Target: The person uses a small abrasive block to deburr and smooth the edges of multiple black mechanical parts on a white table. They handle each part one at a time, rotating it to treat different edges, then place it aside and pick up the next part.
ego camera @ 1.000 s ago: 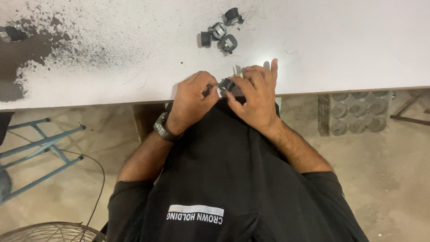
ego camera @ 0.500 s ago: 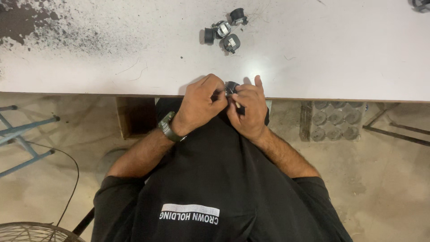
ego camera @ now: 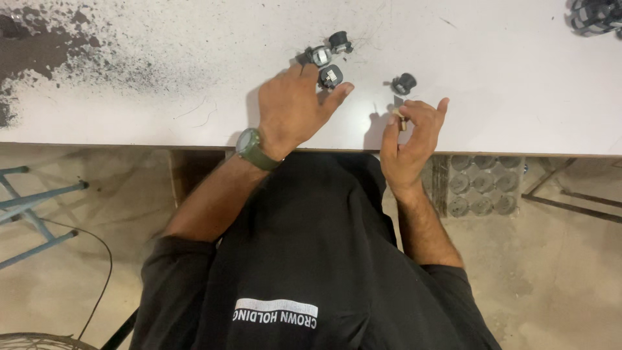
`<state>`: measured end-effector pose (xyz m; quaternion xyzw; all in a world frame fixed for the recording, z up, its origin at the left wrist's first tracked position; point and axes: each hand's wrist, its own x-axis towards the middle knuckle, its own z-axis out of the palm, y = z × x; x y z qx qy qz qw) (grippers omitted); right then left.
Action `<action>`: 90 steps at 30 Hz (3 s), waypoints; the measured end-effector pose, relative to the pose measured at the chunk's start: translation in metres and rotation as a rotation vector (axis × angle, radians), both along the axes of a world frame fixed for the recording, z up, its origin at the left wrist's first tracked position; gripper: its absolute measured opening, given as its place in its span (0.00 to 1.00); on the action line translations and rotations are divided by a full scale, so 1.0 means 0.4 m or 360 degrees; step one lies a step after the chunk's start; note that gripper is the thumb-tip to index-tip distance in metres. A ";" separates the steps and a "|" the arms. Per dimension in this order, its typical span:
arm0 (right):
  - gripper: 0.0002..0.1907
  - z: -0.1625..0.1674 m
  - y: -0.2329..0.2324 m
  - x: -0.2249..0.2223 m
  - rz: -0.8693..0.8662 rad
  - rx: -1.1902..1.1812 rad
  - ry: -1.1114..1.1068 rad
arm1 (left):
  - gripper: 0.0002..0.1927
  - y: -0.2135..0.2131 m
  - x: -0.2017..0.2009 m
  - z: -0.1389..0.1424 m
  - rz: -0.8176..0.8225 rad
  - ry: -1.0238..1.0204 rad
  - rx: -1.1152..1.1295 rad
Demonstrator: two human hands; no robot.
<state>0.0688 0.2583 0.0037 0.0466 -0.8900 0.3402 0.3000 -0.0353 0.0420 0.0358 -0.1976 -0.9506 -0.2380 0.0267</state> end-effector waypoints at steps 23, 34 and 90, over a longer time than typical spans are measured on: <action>0.18 0.024 -0.113 0.012 0.0351 0.0237 -0.0284 | 0.08 -0.111 0.146 -0.007 -0.0726 0.0454 0.0273; 0.17 -0.035 -0.114 0.066 0.0546 0.0140 0.0050 | 0.09 -0.089 0.213 -0.081 -0.0207 0.0404 0.0514; 0.19 -0.010 -0.129 0.040 0.0448 0.0267 0.0051 | 0.11 -0.123 0.178 -0.049 -0.0165 0.0177 0.0697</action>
